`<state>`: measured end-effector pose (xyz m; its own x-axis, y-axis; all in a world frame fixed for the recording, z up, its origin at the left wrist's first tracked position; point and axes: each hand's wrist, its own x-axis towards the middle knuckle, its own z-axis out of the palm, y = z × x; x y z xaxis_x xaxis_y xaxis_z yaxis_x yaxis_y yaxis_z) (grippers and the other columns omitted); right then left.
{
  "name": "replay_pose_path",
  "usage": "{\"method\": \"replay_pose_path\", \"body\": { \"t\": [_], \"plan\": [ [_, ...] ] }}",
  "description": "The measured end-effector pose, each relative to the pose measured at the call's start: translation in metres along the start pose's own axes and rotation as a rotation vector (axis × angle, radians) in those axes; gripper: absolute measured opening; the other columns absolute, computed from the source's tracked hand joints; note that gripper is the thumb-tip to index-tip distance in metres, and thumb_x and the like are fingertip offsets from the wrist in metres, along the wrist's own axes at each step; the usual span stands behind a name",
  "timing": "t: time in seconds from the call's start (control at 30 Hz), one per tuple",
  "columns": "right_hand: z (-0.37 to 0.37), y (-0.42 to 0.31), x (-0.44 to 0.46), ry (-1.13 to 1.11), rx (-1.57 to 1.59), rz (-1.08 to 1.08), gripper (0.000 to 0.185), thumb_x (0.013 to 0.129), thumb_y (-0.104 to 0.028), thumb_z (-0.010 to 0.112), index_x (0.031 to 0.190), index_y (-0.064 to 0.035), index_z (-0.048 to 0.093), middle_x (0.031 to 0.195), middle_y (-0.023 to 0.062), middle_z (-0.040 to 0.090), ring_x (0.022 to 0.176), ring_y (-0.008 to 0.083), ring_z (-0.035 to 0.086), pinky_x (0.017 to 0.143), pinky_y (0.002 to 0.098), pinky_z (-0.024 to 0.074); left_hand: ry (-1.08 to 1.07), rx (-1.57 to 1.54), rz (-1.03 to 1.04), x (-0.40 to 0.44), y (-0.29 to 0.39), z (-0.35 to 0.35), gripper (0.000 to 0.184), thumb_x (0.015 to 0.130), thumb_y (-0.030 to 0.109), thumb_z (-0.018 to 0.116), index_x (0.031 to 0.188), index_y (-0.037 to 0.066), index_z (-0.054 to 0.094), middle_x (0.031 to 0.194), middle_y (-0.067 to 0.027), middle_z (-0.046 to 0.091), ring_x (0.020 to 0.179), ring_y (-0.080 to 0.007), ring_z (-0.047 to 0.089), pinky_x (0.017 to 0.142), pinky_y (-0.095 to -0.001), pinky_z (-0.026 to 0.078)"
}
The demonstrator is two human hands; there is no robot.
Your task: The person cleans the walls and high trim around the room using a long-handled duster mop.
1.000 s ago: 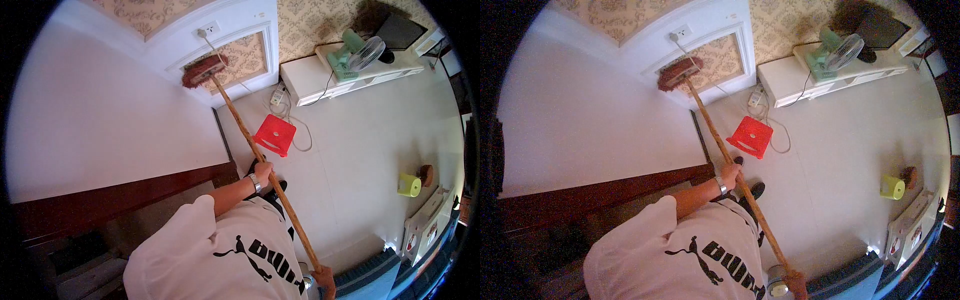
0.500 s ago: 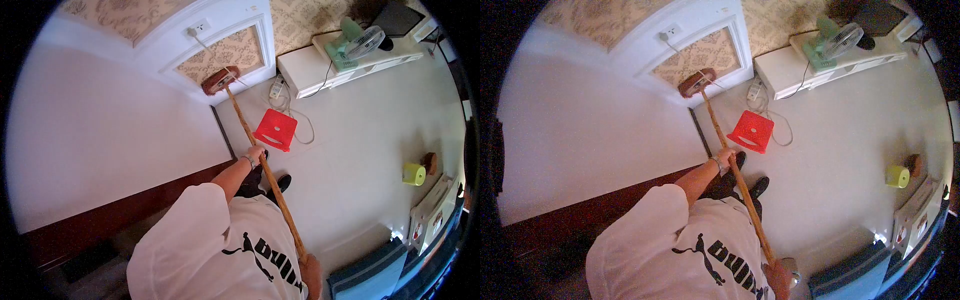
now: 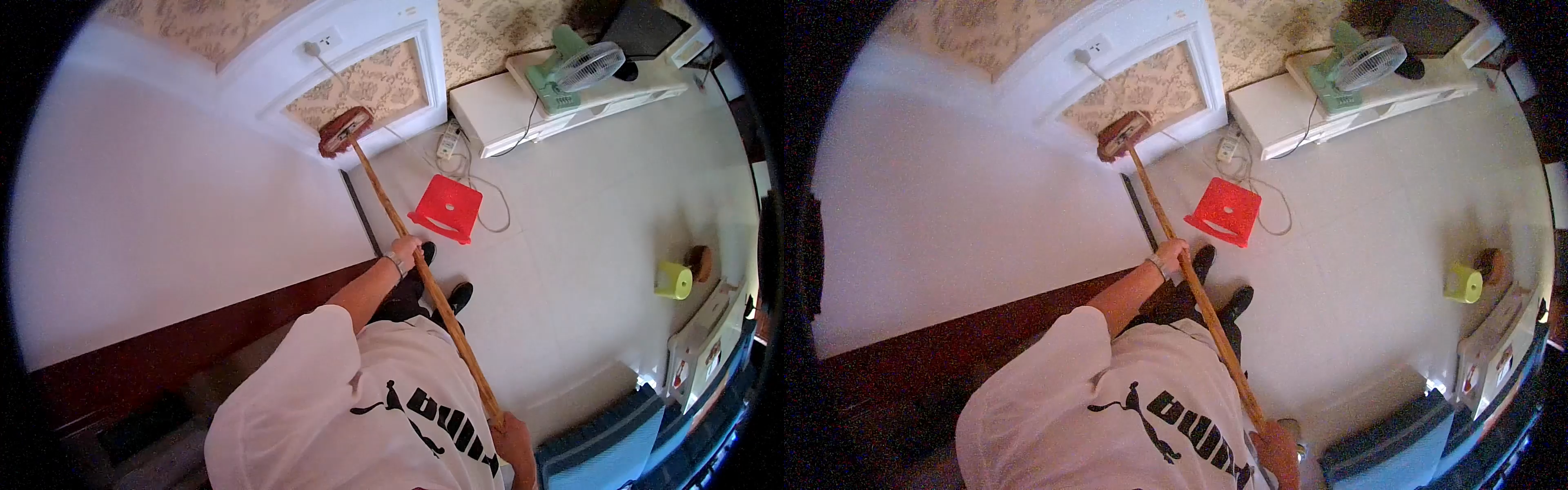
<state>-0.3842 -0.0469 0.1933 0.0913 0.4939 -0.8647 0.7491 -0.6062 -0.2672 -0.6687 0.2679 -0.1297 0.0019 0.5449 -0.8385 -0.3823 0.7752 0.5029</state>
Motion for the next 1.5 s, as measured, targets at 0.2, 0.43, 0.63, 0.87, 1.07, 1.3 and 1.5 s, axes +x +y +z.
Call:
{"method": "replay_pose_path", "body": {
  "t": [0.2,0.43,0.63,0.87,1.07,1.3,1.5],
  "plan": [
    [-0.002,0.067,0.01,-0.03,0.063,-0.227,0.027,0.069,-0.021,0.063,0.079,0.0025,0.054,0.065,0.0184,0.056,0.059,0.0297,0.056,0.056,0.0379,0.0441,-0.103,0.159,0.102,-0.022,-0.035,0.01,0.004,0.07,0.003,0.053,0.072,0.004,0.05,0.063,-0.0081,0.05,0.058,-0.023,0.054,0.053,-0.0369,0.045],
    [0.018,0.121,0.016,-0.062,0.244,-0.058,0.027,0.067,-0.013,0.066,0.087,0.0024,0.056,0.061,0.0133,0.054,0.057,0.0191,0.051,0.057,0.0341,0.0438,0.011,0.124,-0.011,-0.119,0.012,0.077,0.011,0.07,0.012,0.061,0.073,0.007,0.052,0.064,-0.0055,0.051,0.058,-0.0196,0.054,0.05,-0.0346,0.044],
    [0.03,0.091,0.01,0.014,0.098,-0.099,0.024,0.073,-0.02,0.058,0.085,0.0,0.058,0.069,0.0176,0.057,0.065,0.0309,0.056,0.062,0.0401,0.045,-0.183,0.015,0.091,-0.046,-0.025,0.041,0.011,0.07,0.012,0.061,0.073,0.007,0.052,0.066,-0.006,0.051,0.058,-0.02,0.053,0.052,-0.0363,0.044],
    [0.025,0.005,0.015,0.011,0.02,-0.115,0.028,0.075,-0.026,0.054,0.085,-0.0006,0.057,0.081,0.0227,0.058,0.077,0.041,0.056,0.067,0.0466,0.0445,0.215,0.093,-0.061,-0.018,0.006,0.041,0.008,0.069,0.003,0.056,0.066,0.002,0.048,0.062,-0.0102,0.048,0.053,-0.0231,0.051,0.047,-0.0378,0.045],
    [0.028,-0.039,0.04,-0.08,0.018,0.019,0.03,0.075,-0.027,0.055,0.085,0.0006,0.055,0.081,0.0241,0.058,0.079,0.0421,0.055,0.068,0.0473,0.0444,0.129,0.118,-0.045,0.045,0.004,-0.002,0.007,0.069,0.002,0.057,0.069,0.004,0.05,0.063,-0.0089,0.049,0.053,-0.024,0.053,0.047,-0.0385,0.045],
    [0.039,-0.045,0.05,-0.17,0.092,0.044,0.032,0.074,-0.028,0.057,0.085,0.002,0.053,0.076,0.0229,0.058,0.075,0.04,0.056,0.067,0.0468,0.0452,0.153,0.092,-0.166,0.041,0.019,-0.011,0.01,0.071,0.002,0.058,0.074,0.006,0.05,0.063,-0.0075,0.049,0.053,-0.0227,0.052,0.05,-0.0377,0.046],
    [0.028,-0.033,0.034,-0.266,0.165,0.009,0.032,0.074,-0.028,0.058,0.088,0.001,0.052,0.074,0.0202,0.057,0.072,0.0373,0.056,0.066,0.0465,0.0452,0.103,0.217,-0.041,0.027,0.019,-0.014,0.011,0.067,0.001,0.059,0.07,0.004,0.05,0.061,-0.0071,0.049,0.052,-0.0225,0.051,0.048,-0.036,0.045]
  ]
}}
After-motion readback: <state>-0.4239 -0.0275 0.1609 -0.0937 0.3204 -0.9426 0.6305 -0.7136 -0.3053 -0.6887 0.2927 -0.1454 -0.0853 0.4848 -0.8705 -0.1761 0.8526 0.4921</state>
